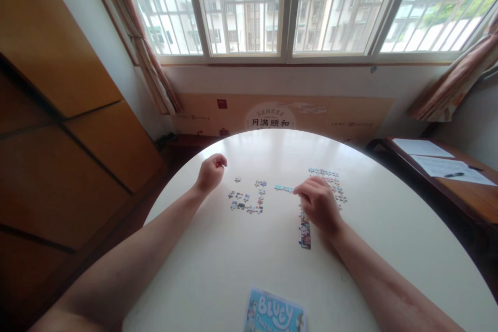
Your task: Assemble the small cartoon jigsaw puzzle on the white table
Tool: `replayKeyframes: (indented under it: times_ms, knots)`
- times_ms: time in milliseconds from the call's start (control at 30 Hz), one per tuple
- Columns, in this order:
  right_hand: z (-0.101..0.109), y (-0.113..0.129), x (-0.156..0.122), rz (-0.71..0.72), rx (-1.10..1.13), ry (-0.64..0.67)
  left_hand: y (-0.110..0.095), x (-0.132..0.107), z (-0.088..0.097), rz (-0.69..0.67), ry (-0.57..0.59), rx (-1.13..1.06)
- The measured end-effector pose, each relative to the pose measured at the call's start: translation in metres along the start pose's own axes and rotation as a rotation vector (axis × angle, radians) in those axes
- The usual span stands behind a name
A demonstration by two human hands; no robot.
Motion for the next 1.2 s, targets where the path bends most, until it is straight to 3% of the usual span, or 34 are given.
replayKeyframes:
  times_ms: [433,500,633,667,833,1200]
  knots:
    - [0.0,-0.001,-0.001,0.009,-0.01,-0.005,-0.009,0.001,0.0,-0.002,0.107,-0.066]
    - [0.0,0.0,-0.001,0.01,-0.012,-0.006,-0.018,0.001,0.002,-0.073,0.239,-0.024]
    - [0.0,0.001,0.0,0.013,-0.011,-0.008,-0.047,-0.013,0.004,-0.219,0.761,0.205]
    - [0.0,0.001,0.0,0.012,-0.011,-0.008,-0.056,-0.018,0.007,-0.239,0.845,0.261]
    - [-0.001,0.001,0.001,0.004,-0.012,-0.005,-0.088,-0.032,0.017,-0.291,1.001,0.427]
    - [-0.004,-0.001,0.001,-0.003,0.024,-0.002,-0.075,-0.034,0.004,-0.247,1.105,0.494]
Point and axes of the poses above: each hand's wrist, its own x-axis towards the middle knuckle, its own z-axis out of the back of the hand, y = z × x, the point moved 4 cm from there along x, towards the middle knuckle, and after that the axes turned 6 degrees about -z, right-handed, at the moved point
